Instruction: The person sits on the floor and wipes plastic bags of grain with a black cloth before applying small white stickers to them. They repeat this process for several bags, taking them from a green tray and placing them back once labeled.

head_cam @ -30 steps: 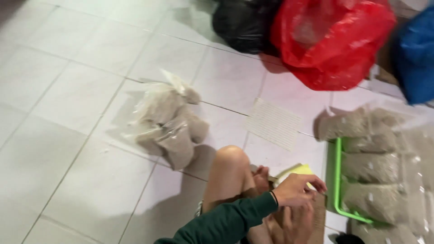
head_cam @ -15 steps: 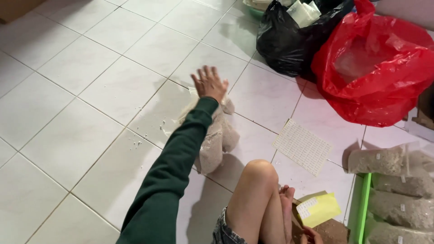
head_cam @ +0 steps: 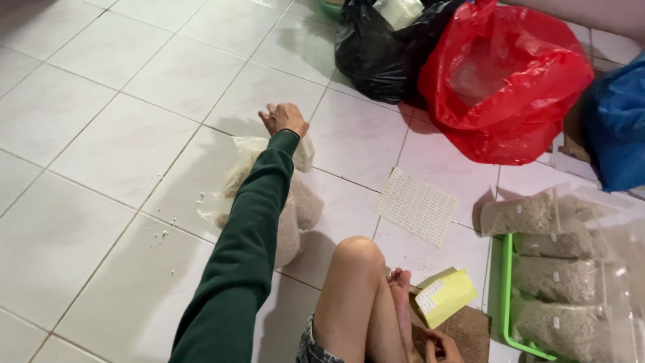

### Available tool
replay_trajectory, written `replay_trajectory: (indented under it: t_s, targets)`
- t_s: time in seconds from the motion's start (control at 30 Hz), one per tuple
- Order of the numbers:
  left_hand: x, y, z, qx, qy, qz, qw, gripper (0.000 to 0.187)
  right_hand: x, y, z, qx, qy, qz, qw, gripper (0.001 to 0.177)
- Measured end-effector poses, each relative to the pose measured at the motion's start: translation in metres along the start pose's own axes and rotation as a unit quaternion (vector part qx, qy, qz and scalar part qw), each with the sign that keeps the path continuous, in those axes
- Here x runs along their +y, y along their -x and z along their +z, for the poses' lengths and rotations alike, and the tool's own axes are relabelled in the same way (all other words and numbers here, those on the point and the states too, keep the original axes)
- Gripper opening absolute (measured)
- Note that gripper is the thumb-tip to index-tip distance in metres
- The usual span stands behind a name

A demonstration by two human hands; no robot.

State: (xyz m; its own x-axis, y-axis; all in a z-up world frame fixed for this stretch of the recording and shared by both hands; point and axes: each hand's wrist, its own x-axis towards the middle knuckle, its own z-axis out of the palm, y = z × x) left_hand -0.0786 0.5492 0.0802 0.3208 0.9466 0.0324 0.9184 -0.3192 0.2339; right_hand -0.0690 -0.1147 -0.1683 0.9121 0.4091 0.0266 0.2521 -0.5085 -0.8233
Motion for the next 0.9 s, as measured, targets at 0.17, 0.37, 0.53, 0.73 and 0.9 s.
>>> replay_trajectory:
  t_s: [0.17, 0.37, 0.53, 0.73, 0.9]
  targets:
    - [0.048, 0.024, 0.028, 0.163, -0.150, 0.332, 0.917, 0.014, -0.086, 0.014, -0.009, 0.042, 0.075, 0.004, 0.996, 0.023]
    - [0.107, 0.137, -0.048, 0.292, -0.125, 0.597, 0.737, 0.011, -0.158, 0.017, -0.029, 0.052, -0.005, 0.048, 0.997, 0.022]
    - [0.155, 0.250, -0.060, 0.267, -0.004, 0.705, 0.658, 0.010, -0.229, 0.009, -0.080, 0.112, -0.041, 0.033, 0.992, 0.023]
    - [0.186, 0.389, -0.032, 0.183, 0.058, 0.788, 0.585, 0.011, -0.276, 0.006, -0.157, 0.171, -0.022, -0.034, 0.984, 0.028]
    - [0.192, 0.463, -0.032, 0.125, 0.163, 0.829, 0.520, 0.011, -0.236, 0.011, -0.179, 0.203, 0.027, -0.074, 0.976, 0.031]
